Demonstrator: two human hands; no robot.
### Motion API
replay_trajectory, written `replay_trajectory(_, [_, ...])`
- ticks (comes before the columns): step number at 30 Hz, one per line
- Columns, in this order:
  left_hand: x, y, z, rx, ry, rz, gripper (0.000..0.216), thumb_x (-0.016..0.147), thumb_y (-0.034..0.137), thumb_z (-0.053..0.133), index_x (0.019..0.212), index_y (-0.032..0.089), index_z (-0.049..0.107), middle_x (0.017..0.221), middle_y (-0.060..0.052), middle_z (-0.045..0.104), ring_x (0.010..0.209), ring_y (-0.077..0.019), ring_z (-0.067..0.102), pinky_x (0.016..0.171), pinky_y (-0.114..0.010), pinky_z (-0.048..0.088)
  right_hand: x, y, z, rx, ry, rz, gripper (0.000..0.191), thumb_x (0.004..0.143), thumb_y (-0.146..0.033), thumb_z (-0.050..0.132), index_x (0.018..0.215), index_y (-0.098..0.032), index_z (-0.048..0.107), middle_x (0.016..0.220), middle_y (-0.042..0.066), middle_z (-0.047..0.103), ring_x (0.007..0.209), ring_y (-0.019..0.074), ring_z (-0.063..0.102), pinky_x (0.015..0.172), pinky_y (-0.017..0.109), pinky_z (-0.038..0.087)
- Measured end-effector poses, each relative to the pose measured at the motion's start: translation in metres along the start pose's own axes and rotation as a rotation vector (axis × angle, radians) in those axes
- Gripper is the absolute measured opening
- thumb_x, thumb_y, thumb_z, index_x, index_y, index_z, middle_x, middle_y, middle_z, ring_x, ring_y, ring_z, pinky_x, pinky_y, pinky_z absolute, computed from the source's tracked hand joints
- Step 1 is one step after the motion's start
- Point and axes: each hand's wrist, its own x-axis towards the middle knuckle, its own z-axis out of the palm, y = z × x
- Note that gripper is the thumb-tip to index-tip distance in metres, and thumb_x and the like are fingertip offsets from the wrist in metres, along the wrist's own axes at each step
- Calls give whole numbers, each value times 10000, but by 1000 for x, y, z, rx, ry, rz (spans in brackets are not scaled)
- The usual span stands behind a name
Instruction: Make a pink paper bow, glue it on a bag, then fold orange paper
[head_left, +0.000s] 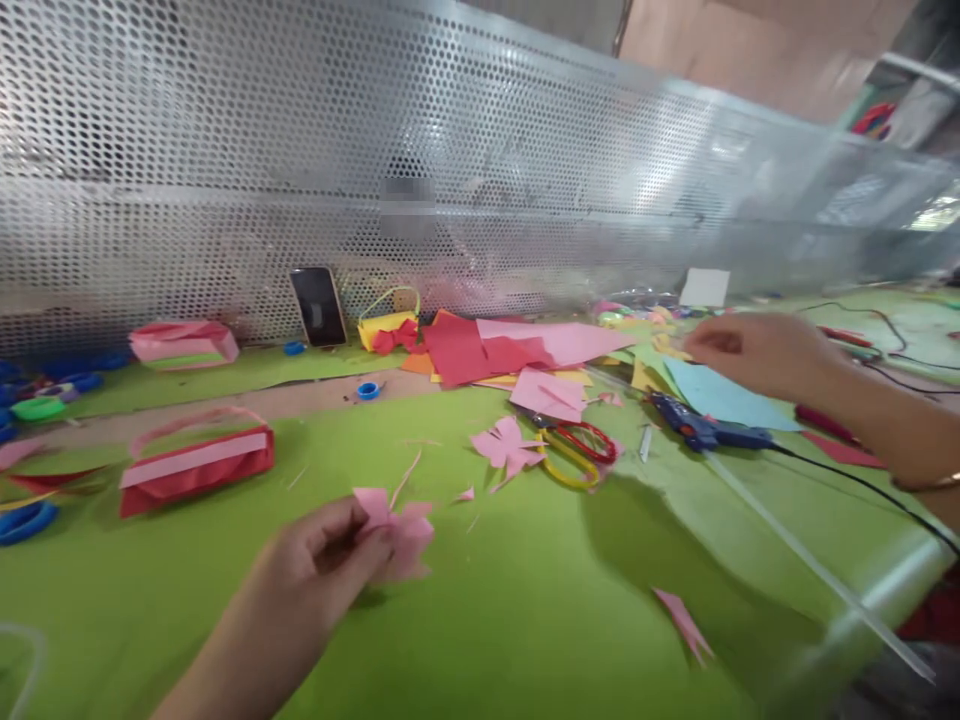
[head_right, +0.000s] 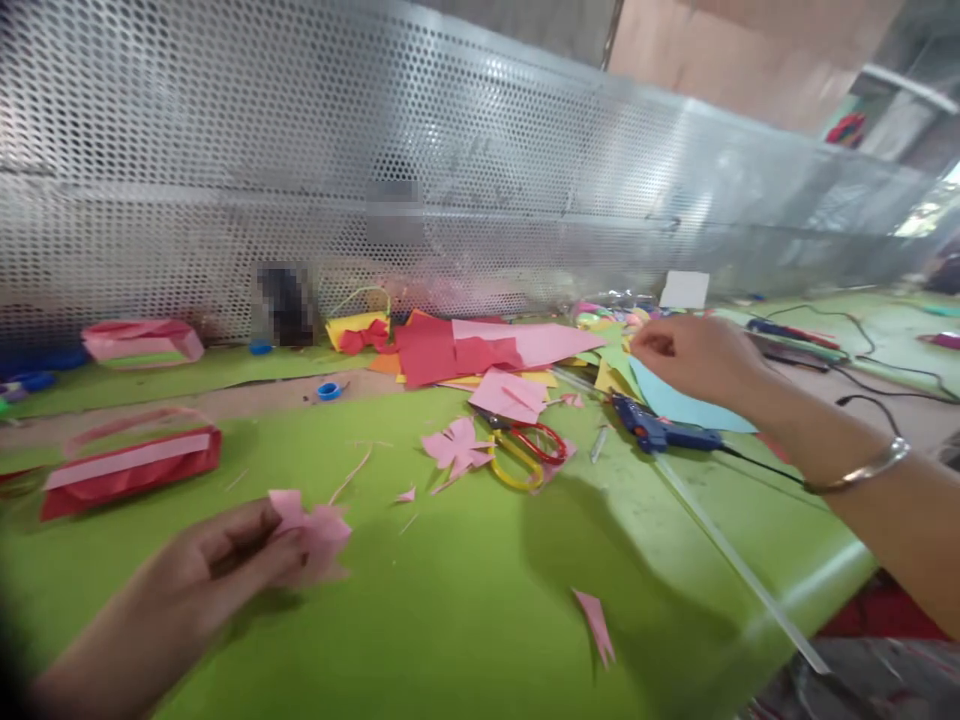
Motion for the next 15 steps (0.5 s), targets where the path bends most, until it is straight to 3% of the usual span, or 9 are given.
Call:
replay_trajectory(5, [-1, 2, 0, -21, 49, 6, 258, 674, 393, 776, 860, 217, 753, 851, -37, 760, 875, -250, 701, 821, -346, 545, -25, 23, 27, 30, -98, -101, 165, 782, -168, 538, 693, -214, 669, 690, 50, 678, 616, 167, 553, 629, 316, 391])
replay_trajectory(8, [-6, 2, 3, -18, 10, 9, 197, 748, 348, 722, 869, 194, 748, 917, -64, 764, 891, -247, 702, 826, -352, 550, -39, 10, 35, 123, -148, -179, 142, 784, -189, 569, 759, -238, 700, 782, 70, 718, 670, 196, 606, 655, 336, 421])
replay_trajectory(12, [-10, 0, 7, -30, -68, 4, 94, 789, 215, 669, 864, 174, 708, 960, -73, 752, 925, -236, 701, 863, -359, 541, -48, -19, 41, 226, -245, -393, 118, 794, -288, 625, 839, -322, 729, 916, 71, 743, 809, 238, 656, 732, 381, 446])
replay_trajectory(15, [-11, 0, 6, 12, -100, 38, 101, 784, 160, 651, 882, 178, 663, 981, -70, 744, 933, -227, 694, 866, -364, 534, -44, -21, 52, 204, -218, -463, 138, 812, -322, 607, 869, -345, 730, 935, 77, 735, 848, 234, 655, 762, 384, 445])
